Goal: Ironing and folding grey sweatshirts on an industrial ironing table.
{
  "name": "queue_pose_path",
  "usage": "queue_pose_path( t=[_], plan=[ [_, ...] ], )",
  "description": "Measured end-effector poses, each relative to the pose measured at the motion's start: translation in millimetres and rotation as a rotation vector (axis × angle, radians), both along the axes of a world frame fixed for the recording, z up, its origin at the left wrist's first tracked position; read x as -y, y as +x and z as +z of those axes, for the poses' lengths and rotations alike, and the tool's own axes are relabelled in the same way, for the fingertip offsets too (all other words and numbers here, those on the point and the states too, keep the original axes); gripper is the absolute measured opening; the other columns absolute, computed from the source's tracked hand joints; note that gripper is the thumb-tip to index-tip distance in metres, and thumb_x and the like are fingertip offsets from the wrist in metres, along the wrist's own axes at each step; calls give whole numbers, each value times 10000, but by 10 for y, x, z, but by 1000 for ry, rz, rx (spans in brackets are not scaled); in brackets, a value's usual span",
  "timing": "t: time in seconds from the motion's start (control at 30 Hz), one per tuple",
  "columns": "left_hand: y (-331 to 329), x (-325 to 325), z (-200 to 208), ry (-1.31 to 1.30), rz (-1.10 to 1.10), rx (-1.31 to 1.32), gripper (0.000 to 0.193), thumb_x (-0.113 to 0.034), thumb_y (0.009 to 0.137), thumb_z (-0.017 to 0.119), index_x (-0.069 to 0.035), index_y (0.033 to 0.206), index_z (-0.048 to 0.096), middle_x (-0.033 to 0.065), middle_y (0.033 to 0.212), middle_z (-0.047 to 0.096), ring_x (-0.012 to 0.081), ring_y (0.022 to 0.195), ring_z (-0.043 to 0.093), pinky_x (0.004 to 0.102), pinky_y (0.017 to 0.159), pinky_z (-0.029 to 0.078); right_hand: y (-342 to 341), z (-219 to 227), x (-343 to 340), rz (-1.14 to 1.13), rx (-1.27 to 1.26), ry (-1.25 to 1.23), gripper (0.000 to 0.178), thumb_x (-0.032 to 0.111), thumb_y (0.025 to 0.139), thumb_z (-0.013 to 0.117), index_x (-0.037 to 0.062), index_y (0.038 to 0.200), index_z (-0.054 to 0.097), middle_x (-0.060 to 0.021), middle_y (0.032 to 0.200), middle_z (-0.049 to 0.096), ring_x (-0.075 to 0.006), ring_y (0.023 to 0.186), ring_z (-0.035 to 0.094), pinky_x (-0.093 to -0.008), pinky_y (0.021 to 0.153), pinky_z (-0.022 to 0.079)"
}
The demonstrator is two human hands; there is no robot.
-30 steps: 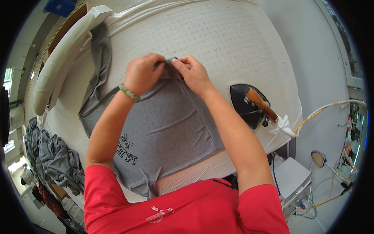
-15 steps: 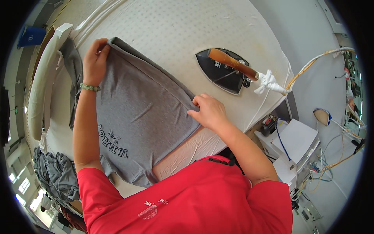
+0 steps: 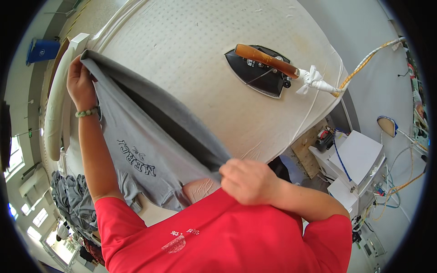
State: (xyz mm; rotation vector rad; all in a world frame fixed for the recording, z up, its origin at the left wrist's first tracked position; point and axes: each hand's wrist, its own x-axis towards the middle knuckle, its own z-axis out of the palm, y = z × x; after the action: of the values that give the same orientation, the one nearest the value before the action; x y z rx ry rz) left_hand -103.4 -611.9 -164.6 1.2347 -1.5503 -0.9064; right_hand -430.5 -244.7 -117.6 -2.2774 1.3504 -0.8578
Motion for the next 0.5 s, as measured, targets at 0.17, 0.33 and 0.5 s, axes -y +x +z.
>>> queue_pose_path(
  t=[0.17,0.33,0.5],
  plan=[
    [158,-48,353,-47,-16,-137,214,-87,1077,578,-18,1263,658,-9,1044,709,27,821,603,181,718,462,67,356,-80,96,36,105,112,101,782,679,60,860,610,-69,887,658,-252,740,662,-341,613,526],
    [296,-38,597,-17,-114,-110,229,-110,1082,574,-13,1276,647,2,1070,706,47,852,623,206,745,498,-112,766,49,103,98,446,110,92,829,726,43,896,653,-76,838,684,-257,697,680,-346,593,530],
    [197,11,625,113,-238,-126,223,-124,1086,562,-20,1259,655,18,1064,701,86,867,644,251,778,546,-167,854,39,112,90,516,142,125,873,764,42,947,676,-94,781,665,-292,691,677,-384,590,522]
  ],
)
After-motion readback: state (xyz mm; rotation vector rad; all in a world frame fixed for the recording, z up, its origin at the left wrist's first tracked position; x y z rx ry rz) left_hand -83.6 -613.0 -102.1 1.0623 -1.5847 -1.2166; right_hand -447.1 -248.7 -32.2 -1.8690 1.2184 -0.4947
